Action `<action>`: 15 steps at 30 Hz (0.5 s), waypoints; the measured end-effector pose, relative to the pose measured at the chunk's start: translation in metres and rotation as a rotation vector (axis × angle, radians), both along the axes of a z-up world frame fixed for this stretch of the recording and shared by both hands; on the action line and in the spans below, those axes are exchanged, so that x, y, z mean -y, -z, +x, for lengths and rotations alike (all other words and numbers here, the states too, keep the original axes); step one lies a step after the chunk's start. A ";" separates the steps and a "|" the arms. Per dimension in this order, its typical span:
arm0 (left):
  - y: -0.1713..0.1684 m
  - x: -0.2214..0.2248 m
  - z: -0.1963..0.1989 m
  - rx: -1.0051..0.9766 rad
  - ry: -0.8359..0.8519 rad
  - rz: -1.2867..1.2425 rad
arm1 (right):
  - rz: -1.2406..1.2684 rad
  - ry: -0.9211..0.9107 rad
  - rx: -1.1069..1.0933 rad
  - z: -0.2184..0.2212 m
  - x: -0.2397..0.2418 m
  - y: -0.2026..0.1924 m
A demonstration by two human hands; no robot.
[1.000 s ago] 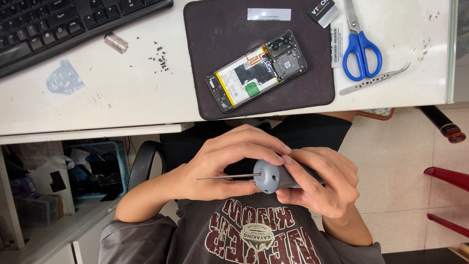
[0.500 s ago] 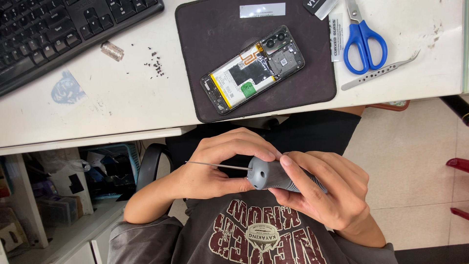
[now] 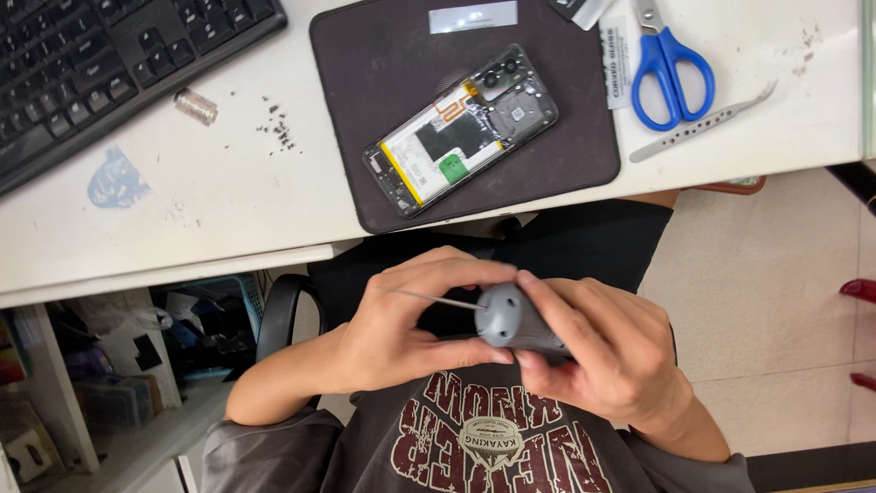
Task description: The person uses a screwdriver to remove screws from a disassembled smartphone. They work on both the front and back sections of the device, carefully unscrewing components and placing the screws on the table.
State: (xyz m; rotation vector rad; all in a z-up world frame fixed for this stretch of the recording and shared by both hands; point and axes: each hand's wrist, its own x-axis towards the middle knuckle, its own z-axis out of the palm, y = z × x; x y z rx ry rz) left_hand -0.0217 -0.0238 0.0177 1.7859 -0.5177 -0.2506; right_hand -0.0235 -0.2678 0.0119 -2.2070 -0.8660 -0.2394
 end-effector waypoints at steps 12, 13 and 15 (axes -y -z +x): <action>0.017 -0.025 0.041 0.426 -0.347 0.743 | 0.707 0.312 -0.801 -0.014 0.046 0.037; 0.017 -0.024 0.043 0.423 -0.346 0.742 | 0.825 0.254 -0.927 -0.008 0.050 0.041; 0.015 -0.024 0.046 0.413 -0.343 0.741 | 0.938 0.208 -1.060 -0.003 0.054 0.047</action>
